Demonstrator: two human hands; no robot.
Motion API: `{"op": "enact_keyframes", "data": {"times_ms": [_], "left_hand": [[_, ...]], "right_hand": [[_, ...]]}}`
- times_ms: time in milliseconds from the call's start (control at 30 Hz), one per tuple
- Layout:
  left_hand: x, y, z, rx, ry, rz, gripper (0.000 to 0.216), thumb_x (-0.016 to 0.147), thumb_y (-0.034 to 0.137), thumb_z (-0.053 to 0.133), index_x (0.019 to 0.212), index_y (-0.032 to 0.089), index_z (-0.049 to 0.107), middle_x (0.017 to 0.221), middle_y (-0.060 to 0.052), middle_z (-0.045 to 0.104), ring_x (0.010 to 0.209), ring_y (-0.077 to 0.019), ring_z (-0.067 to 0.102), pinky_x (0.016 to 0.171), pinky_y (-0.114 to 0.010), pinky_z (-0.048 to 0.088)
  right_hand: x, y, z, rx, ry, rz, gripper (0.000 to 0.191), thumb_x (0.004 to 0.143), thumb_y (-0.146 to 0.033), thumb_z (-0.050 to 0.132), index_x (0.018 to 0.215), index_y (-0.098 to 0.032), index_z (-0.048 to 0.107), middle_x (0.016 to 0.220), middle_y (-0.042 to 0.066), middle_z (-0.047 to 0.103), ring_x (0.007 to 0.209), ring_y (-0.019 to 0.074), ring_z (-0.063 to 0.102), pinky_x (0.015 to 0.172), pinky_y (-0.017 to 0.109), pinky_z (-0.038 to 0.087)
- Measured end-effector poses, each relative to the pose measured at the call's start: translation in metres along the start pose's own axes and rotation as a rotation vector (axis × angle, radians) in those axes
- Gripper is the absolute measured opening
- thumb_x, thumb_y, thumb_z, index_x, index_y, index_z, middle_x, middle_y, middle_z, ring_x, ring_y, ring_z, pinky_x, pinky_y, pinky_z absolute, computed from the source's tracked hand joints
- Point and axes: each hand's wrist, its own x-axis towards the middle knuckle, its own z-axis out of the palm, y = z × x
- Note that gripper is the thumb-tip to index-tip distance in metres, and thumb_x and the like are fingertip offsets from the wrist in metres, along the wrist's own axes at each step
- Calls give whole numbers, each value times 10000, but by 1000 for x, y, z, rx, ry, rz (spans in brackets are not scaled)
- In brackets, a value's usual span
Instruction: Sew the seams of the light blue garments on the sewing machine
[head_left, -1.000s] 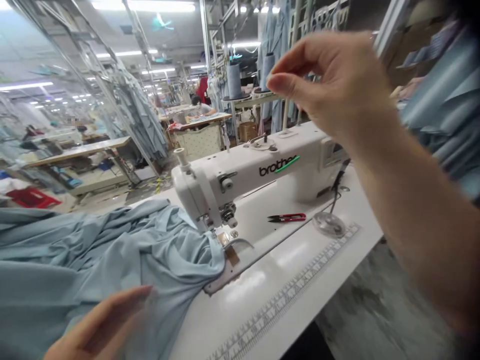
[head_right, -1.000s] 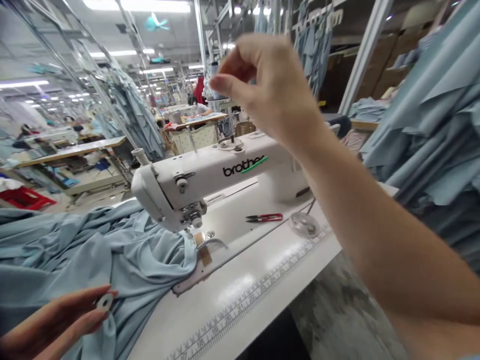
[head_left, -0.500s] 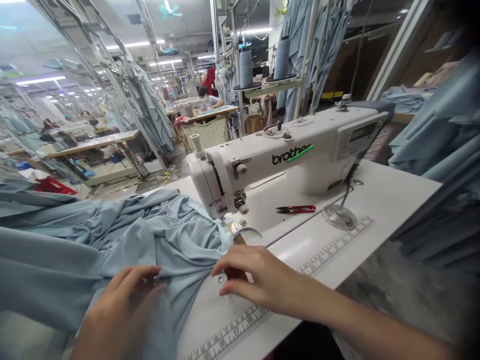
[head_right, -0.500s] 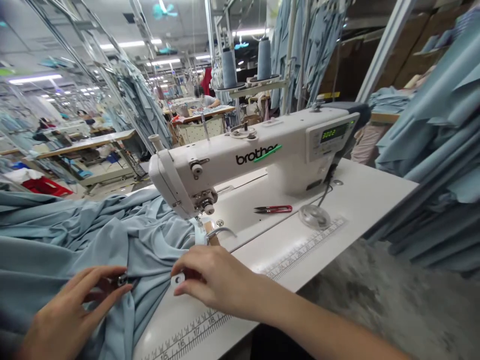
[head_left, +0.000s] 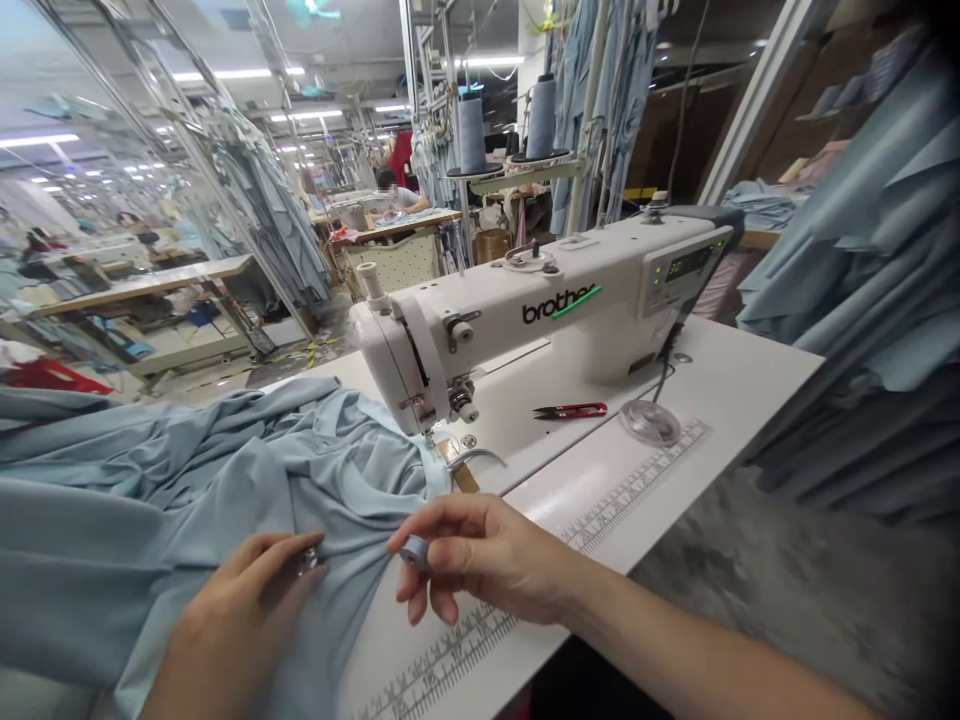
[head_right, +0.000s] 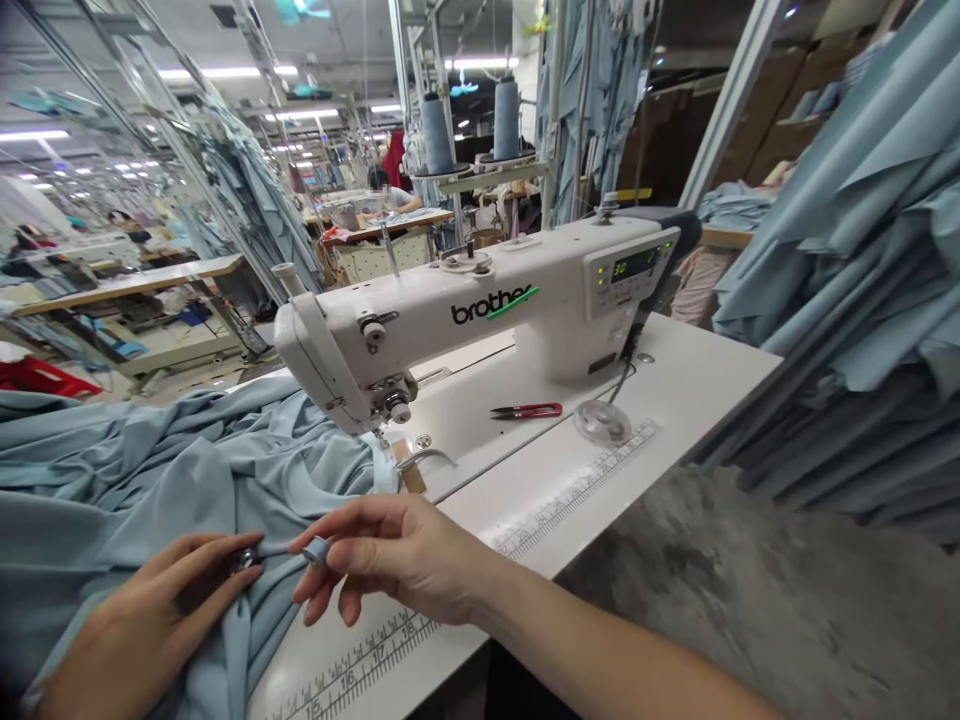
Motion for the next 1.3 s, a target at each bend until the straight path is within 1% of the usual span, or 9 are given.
{"op": "enact_keyframes", "data": {"times_ms": [167, 300, 367, 500, 600, 667, 1033, 1233, 1300], "left_hand": [[-3, 2, 2, -68, 0, -131, 426, 527, 629, 614, 788, 310, 720, 793, 8, 730, 680, -201, 695, 649, -273, 548], [-5, 0, 4, -156, -57, -215, 474, 521, 616, 603, 861, 296, 691, 865, 15, 756, 764, -207, 723, 716, -281, 566], [-4, 0, 3, -188, -72, -247, 513, 526, 623, 603, 913, 297, 687, 926, 18, 759, 825, -208, 728, 777, -288, 567], [-2, 0, 1, -217, -95, -286, 487, 486, 606, 626, 843, 289, 721, 873, 10, 760, 829, -225, 723, 788, -304, 559], [-1, 1, 0, -244, -104, -315, 496, 486, 588, 614, 858, 281, 731, 847, 10, 761, 812, -218, 723, 768, -295, 563], [-2, 3, -1, -257, -105, -337, 495, 487, 580, 603, 855, 275, 733, 811, 11, 759, 784, -211, 724, 741, -285, 566], [-4, 8, -3, -214, -80, -375, 473, 446, 614, 621, 762, 278, 727, 757, -1, 754, 733, -229, 726, 712, -295, 576], [-5, -2, -1, -264, -88, -313, 489, 516, 631, 659, 807, 240, 681, 795, -37, 755, 760, -248, 732, 702, -317, 600], [-5, -2, 0, -300, -103, -282, 454, 548, 602, 660, 813, 234, 676, 805, -41, 753, 757, -243, 730, 722, -325, 605]], "right_hand": [[6, 7, 1, -37, -22, 24, 273, 868, -295, 701, 1053, -99, 663, 833, 69, 679, 730, 128, 687, 564, 166, 475], [17, 6, 6, -709, -7, 5, 274, 982, -295, 493, 1137, -97, 601, 911, 96, 676, 803, 164, 682, 579, 214, 500], [26, 5, 8, -1007, -10, -22, 237, 992, -237, 477, 1139, -104, 607, 992, 106, 672, 886, 186, 670, 658, 255, 521], [47, 11, 8, -1296, -175, -75, 214, 945, -99, 545, 1145, -113, 622, 1103, 108, 663, 1038, 209, 622, 916, 322, 467], [58, 23, 4, -1490, -344, -82, 238, 967, -115, 529, 1196, -101, 591, 1168, 139, 644, 1073, 242, 605, 910, 344, 464], [61, 29, 2, -1597, -382, -88, 252, 993, -133, 489, 1233, -115, 559, 1180, 134, 634, 1063, 244, 599, 874, 342, 471], [64, 44, -2, -1835, -322, -130, 109, 1007, -168, 475, 1039, -132, 574, 959, 63, 659, 896, 212, 582, 659, 278, 444], [62, 34, 2, -1776, -305, -180, 199, 1026, -218, 459, 1190, -121, 515, 1188, 86, 627, 1079, 172, 581, 855, 252, 466], [63, 32, 3, -1765, -323, -189, 199, 1038, -234, 435, 1188, -133, 517, 1188, 80, 629, 1085, 173, 582, 864, 252, 463]]}}
